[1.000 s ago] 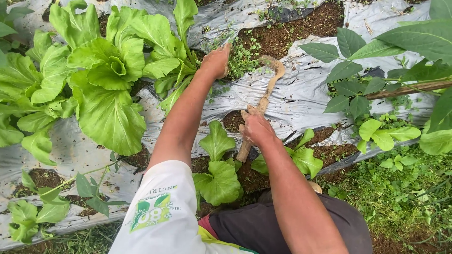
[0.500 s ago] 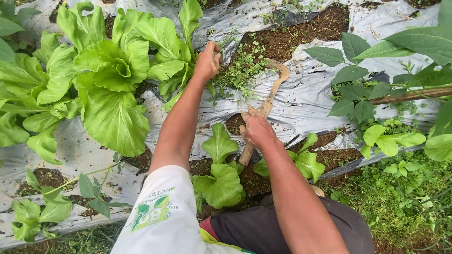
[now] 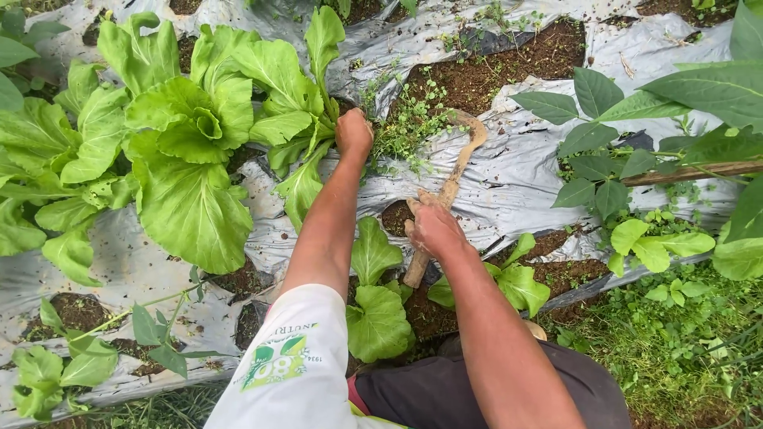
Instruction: The person sits on the ground in a garden bed and uses a hand hoe to loosen soil and remove weeds around leafy green plants. They pull weeds by hand and gather them into a pile, occasionally using the hoe to clear the area.
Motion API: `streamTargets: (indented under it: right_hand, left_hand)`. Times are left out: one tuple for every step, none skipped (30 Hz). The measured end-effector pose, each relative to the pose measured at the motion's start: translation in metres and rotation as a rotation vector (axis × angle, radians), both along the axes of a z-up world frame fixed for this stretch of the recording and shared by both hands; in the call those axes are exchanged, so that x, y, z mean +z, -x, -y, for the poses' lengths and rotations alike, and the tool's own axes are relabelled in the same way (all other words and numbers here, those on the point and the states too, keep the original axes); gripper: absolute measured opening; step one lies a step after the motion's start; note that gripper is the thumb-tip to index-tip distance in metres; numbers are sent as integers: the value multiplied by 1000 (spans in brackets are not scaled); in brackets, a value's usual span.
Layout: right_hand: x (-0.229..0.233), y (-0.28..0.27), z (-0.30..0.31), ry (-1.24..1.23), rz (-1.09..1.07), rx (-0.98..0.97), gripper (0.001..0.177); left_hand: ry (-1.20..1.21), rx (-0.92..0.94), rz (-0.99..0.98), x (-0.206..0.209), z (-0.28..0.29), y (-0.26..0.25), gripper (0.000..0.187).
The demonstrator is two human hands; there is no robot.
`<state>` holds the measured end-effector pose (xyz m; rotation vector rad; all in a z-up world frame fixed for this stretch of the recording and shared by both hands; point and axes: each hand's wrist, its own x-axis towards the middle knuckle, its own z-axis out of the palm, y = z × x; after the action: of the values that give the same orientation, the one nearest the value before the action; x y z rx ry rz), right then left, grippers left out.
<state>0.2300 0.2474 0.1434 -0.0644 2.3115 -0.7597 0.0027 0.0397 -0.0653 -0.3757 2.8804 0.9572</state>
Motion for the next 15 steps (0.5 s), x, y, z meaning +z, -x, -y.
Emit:
streamTargets:
  right_hand:
    - [18, -1, 5, 106, 72, -202, 60]
    - [37, -2, 10, 213, 143, -402, 62]
    - [32, -2, 7, 212, 141, -403, 62]
    - [27, -1, 5, 139, 111, -267, 62]
    - [22, 0, 3, 65, 80, -132, 62]
    - [22, 0, 3, 66, 79, -132, 62]
    - [23, 0, 4, 44, 58, -89, 60]
    - [23, -1, 4, 22, 39, -46, 58]
    - [17, 0, 4, 23, 39, -47, 58]
    - [12, 0, 4, 35, 32, -70, 60]
    - [7, 1, 5, 48, 24, -93, 62]
    - [7, 2, 2, 48, 24, -91, 62]
    - [8, 3, -1, 11, 14, -28, 61]
    - [9, 5, -3, -25, 1, 36, 61]
    - [6, 5, -1, -24, -1, 38, 61]
  left_hand:
    - [15, 20, -11, -8, 2, 3, 24]
    - [30, 41, -21, -17, 4, 6, 17]
    - [29, 40, -23, -15, 5, 4, 17]
    - [0, 43, -19, -13, 7, 3, 18]
    - [-29, 46, -15, -11, 8, 3, 20]
    - [-28, 46, -16, -9, 10, 3, 20]
    - [-55, 54, -7, -8, 13, 3, 20]
    - [-83, 63, 4, -7, 15, 3, 21]
    - [-82, 63, 4, 4, 13, 0, 21]
    - [-125, 77, -13, 16, 12, -5, 20]
    - [-167, 90, -30, 27, 12, -9, 20]
    - [-166, 92, -29, 39, 11, -12, 20]
    - [-165, 79, -35, 51, 11, -15, 20]
    - [-164, 66, -43, 64, 11, -18, 20]
    - [-163, 68, -44, 47, 15, -5, 20]
